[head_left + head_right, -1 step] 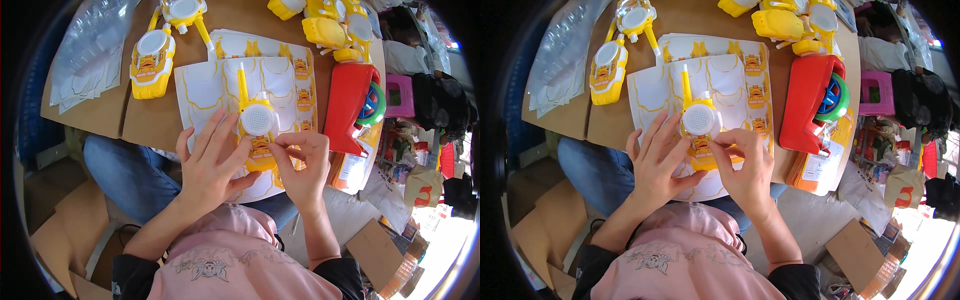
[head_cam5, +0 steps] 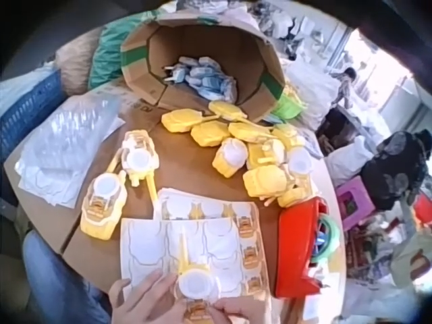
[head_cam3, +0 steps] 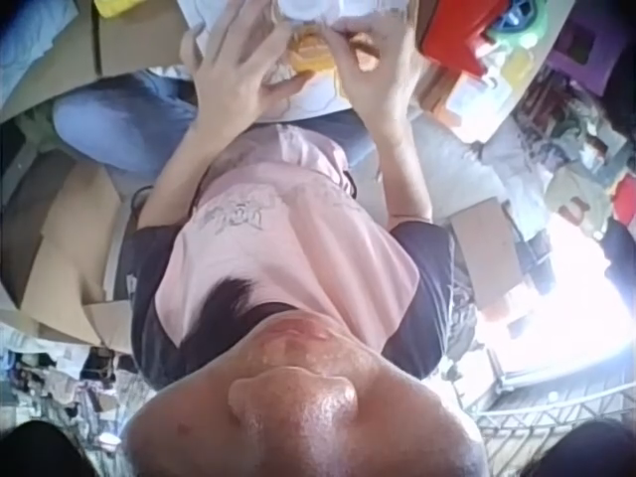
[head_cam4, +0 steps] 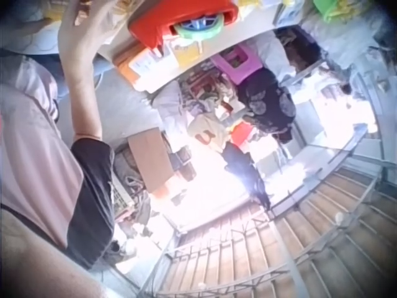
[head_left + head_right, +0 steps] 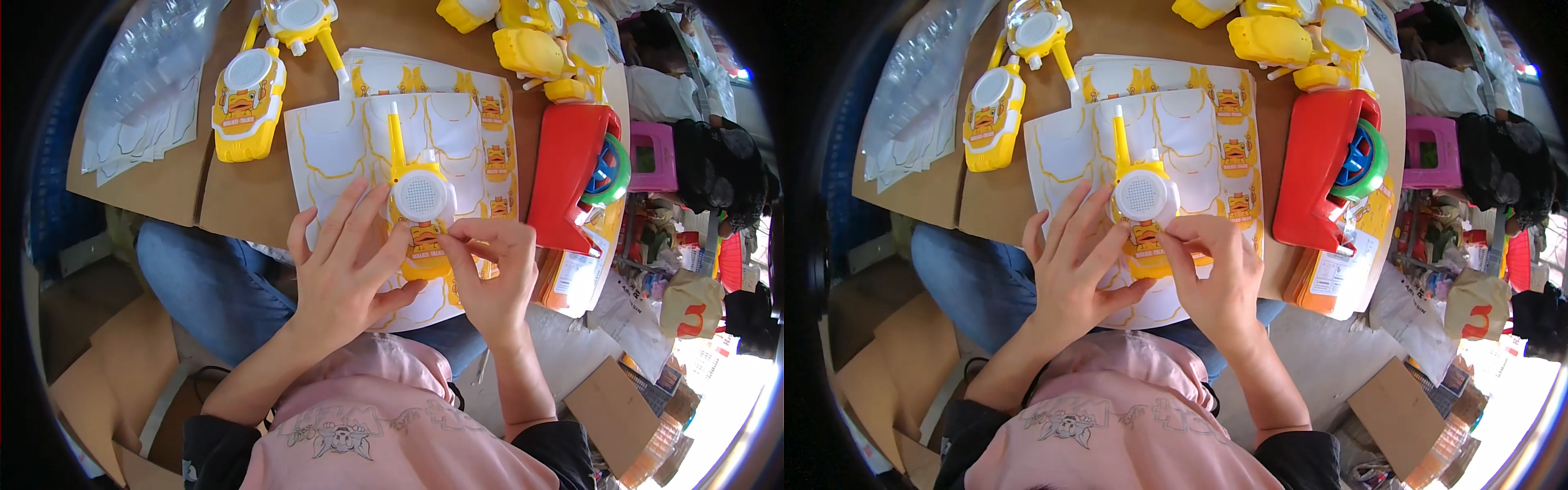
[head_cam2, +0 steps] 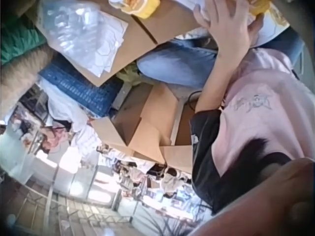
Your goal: Applying stickers to yellow and white walkie-talkie toys.
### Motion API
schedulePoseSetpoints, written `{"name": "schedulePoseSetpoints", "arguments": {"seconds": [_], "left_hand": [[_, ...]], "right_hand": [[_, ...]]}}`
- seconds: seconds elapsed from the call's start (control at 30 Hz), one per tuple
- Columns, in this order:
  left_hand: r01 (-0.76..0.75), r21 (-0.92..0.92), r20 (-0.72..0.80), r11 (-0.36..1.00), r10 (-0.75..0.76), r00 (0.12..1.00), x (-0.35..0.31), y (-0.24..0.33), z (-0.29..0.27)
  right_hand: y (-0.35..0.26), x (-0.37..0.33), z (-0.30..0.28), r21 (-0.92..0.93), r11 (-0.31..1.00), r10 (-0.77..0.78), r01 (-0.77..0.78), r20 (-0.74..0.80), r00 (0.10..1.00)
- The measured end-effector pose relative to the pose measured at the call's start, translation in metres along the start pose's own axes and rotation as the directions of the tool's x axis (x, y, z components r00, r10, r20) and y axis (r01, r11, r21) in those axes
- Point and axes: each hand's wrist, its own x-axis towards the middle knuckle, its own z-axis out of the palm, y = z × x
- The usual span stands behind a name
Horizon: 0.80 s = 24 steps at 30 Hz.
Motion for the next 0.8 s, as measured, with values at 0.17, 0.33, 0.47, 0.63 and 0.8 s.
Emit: {"name": "schedulePoseSetpoints", "arguments": {"seconds": [0.17,0.33,0.47,0.63,0.8], "left_hand": [[0.011,0.013,0.005,1.0,-0.011,1.0,0.002,0.002,0.0],[0.035,0.012,-0.01,0.999,-0.035,0.999,0.004,0.005,0.002],[0.045,0.011,-0.011,0.999,-0.045,0.999,0.005,0.007,0.002],[0.045,0.005,-0.014,0.999,-0.044,0.999,0.007,0.008,0.003],[0.046,-0.004,-0.027,0.999,-0.047,0.999,0.006,0.008,0.002]], "right_hand": [[0.009,0.003,-0.005,-0.119,0.941,-0.313,0.317,0.054,0.948],[0.011,0.001,-0.004,-0.131,0.89,-0.433,0.437,0.059,0.9],[0.003,-0.001,-0.004,-0.124,0.919,-0.372,0.375,0.043,0.927],[-0.007,-0.003,-0.004,-0.093,0.967,-0.24,0.239,-0.004,0.971],[-0.005,0.0,-0.009,-0.134,0.989,-0.061,0.059,-0.006,0.998]]}}
